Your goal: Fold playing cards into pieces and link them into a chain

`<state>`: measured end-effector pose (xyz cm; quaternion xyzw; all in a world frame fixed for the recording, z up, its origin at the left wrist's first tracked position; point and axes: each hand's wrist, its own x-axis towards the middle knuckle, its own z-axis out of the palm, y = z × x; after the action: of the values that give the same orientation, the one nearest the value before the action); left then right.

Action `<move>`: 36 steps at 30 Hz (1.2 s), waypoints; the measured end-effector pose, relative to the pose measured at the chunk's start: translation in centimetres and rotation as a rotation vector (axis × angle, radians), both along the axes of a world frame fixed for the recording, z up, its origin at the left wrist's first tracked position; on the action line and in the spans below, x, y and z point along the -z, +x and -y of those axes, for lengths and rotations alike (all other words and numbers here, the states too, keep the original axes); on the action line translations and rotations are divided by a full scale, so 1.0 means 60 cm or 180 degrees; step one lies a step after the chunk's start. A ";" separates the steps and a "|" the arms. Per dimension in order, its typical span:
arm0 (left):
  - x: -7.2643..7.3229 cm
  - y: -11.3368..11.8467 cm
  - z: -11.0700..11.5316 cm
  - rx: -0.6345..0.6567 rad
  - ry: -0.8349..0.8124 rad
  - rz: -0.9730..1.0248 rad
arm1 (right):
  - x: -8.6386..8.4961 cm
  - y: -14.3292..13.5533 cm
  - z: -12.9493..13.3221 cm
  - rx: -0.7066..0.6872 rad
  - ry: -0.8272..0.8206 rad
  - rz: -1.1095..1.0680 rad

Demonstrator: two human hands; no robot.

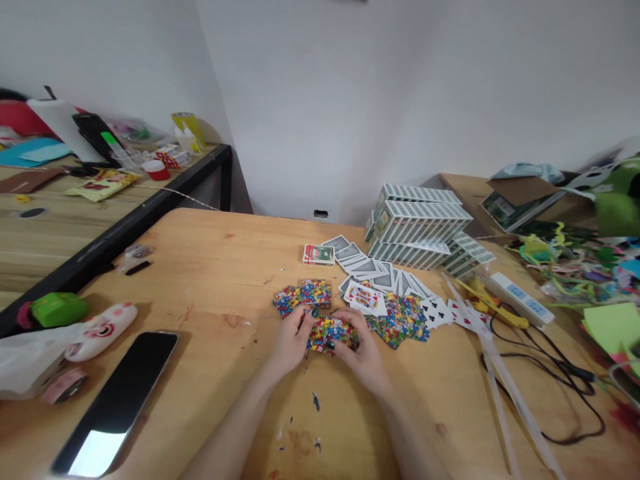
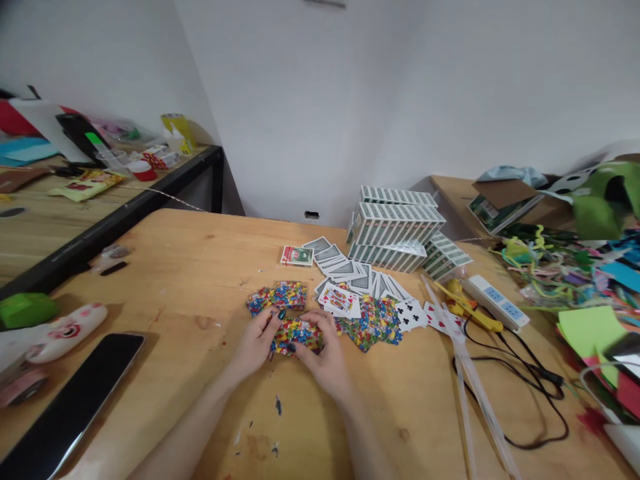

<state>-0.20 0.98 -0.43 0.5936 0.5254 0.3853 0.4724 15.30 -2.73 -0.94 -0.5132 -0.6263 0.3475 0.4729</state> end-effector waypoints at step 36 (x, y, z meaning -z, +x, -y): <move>0.006 -0.009 -0.003 0.0334 0.0270 -0.0332 | 0.013 -0.009 0.017 -0.0116 -0.0008 0.0753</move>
<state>-0.74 1.17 -0.81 0.6591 0.5007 0.3505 0.4383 14.77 -3.76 -1.74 -0.5397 -0.6865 0.2938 0.3887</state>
